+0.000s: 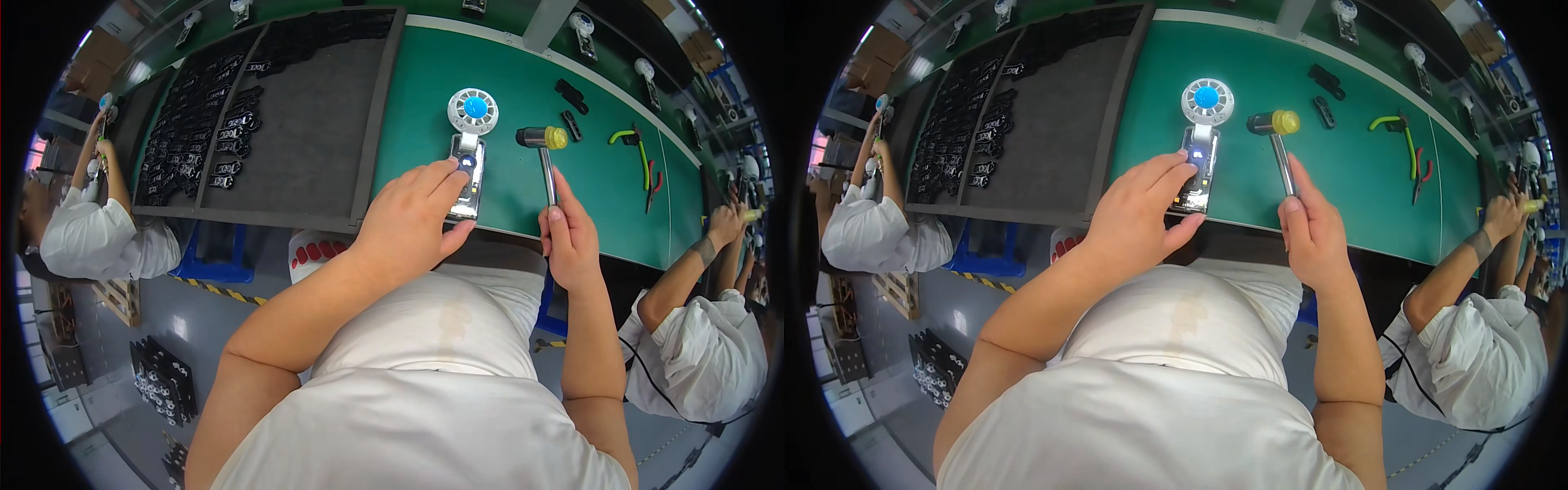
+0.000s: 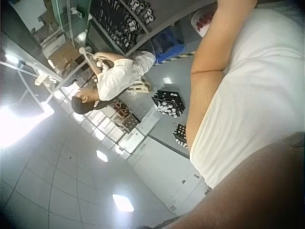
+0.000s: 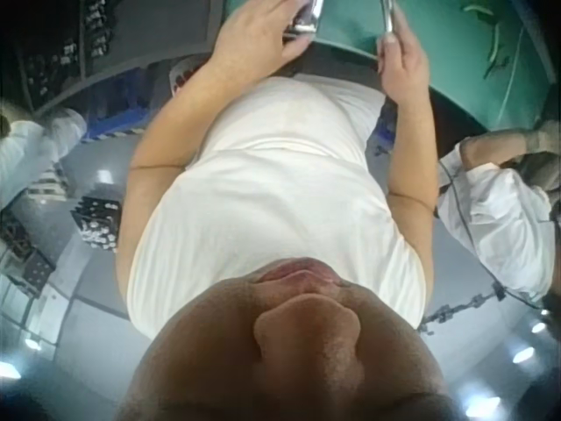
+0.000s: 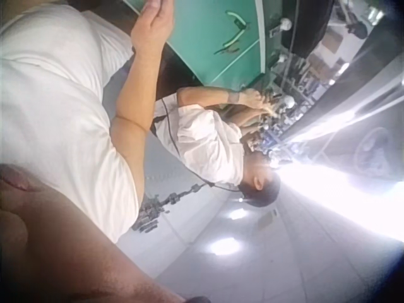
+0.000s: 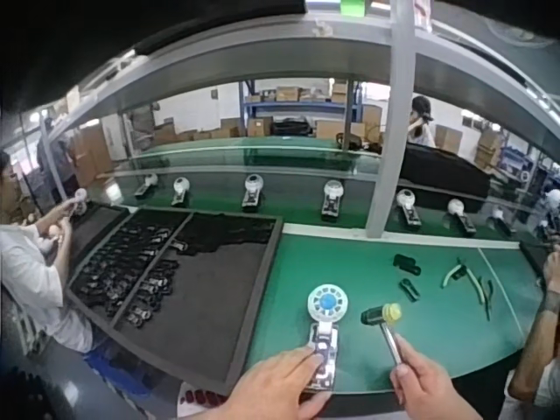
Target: Assemble electronic components by manually tapping parts into a circular base using a mallet.
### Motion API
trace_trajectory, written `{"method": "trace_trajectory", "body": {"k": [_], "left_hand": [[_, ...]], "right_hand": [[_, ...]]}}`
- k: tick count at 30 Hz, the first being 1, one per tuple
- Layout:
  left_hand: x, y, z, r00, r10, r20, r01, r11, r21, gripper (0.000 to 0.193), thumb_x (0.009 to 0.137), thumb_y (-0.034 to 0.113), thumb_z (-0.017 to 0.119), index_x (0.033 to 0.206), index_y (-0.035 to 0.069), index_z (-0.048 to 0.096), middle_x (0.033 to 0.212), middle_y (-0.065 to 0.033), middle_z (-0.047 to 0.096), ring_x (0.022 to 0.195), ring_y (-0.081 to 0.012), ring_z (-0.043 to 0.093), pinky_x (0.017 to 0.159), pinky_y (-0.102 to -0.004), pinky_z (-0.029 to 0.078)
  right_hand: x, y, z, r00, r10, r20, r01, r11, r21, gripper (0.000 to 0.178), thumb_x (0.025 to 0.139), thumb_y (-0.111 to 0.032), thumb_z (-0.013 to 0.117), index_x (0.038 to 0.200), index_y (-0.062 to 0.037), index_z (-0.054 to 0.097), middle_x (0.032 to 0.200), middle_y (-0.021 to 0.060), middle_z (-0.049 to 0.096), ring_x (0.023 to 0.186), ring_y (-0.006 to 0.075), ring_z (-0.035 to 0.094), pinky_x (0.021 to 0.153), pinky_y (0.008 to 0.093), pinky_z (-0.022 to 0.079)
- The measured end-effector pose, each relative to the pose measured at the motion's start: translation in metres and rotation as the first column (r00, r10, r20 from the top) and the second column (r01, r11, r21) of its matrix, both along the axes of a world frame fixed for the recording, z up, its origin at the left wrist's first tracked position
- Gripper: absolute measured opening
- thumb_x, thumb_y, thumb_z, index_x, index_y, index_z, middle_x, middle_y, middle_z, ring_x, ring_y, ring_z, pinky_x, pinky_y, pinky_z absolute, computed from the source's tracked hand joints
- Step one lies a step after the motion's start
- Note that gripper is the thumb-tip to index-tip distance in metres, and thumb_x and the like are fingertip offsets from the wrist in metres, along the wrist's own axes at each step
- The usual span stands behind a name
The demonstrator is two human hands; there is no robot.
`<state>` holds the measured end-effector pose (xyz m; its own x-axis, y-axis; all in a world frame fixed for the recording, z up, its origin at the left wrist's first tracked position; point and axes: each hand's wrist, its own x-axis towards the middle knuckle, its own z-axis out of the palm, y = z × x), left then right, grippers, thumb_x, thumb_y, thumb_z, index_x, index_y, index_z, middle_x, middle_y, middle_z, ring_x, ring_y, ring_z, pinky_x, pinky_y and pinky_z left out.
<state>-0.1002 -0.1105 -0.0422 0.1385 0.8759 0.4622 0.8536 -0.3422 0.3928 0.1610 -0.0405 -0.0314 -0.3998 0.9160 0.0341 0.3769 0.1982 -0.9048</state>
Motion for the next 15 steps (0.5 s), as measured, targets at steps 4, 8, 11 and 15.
{"method": "trace_trajectory", "body": {"k": [4,8,11,15], "left_hand": [[-0.001,0.001,-0.001,1.000,-0.005,0.024,0.005,1.000,-0.005,0.051,0.089,0.022,0.081,0.134,0.006,0.063,0.143,-0.0140,0.062,0.118,-0.0319,0.067,0.100,-0.0396,0.053],[-0.003,0.004,0.006,1.000,-0.004,0.015,0.004,0.999,-0.035,0.069,0.089,0.027,0.081,0.149,0.003,0.058,0.136,-0.0162,0.069,0.115,-0.0323,0.070,0.097,-0.0392,0.056],[0.008,0.011,0.029,0.995,0.033,-0.098,-0.056,0.969,-0.240,0.075,0.091,0.028,0.078,0.153,-0.002,0.050,0.128,-0.0196,0.071,0.107,-0.0352,0.071,0.093,-0.0412,0.057],[0.009,0.035,0.055,0.968,0.056,-0.246,-0.161,0.886,-0.434,0.083,0.093,0.030,0.073,0.159,-0.008,0.038,0.117,-0.0243,0.073,0.097,-0.0396,0.072,0.087,-0.0442,0.058]], "right_hand": [[-0.001,-0.001,-0.001,1.000,-0.010,-0.008,0.011,1.000,0.028,0.054,0.112,-0.006,0.044,0.165,-0.0054,0.047,0.079,-0.0003,0.057,0.060,0.0067,0.043,0.056,0.0195,0.036],[-0.002,0.003,-0.001,1.000,-0.012,-0.009,0.013,1.000,0.028,0.054,0.111,-0.006,0.045,0.165,-0.0050,0.047,0.079,0.0002,0.057,0.060,0.0075,0.043,0.056,0.0195,0.036],[0.005,0.011,0.000,0.999,0.001,-0.051,0.001,1.000,0.029,0.054,0.111,-0.006,0.045,0.165,-0.0048,0.047,0.080,0.0005,0.057,0.060,0.0081,0.043,0.056,0.0197,0.037],[0.008,0.020,0.001,0.992,-0.004,-0.125,0.006,1.000,0.014,0.055,0.110,-0.006,0.046,0.165,-0.0045,0.047,0.080,0.0010,0.057,0.060,0.0088,0.044,0.056,0.0201,0.037]]}}
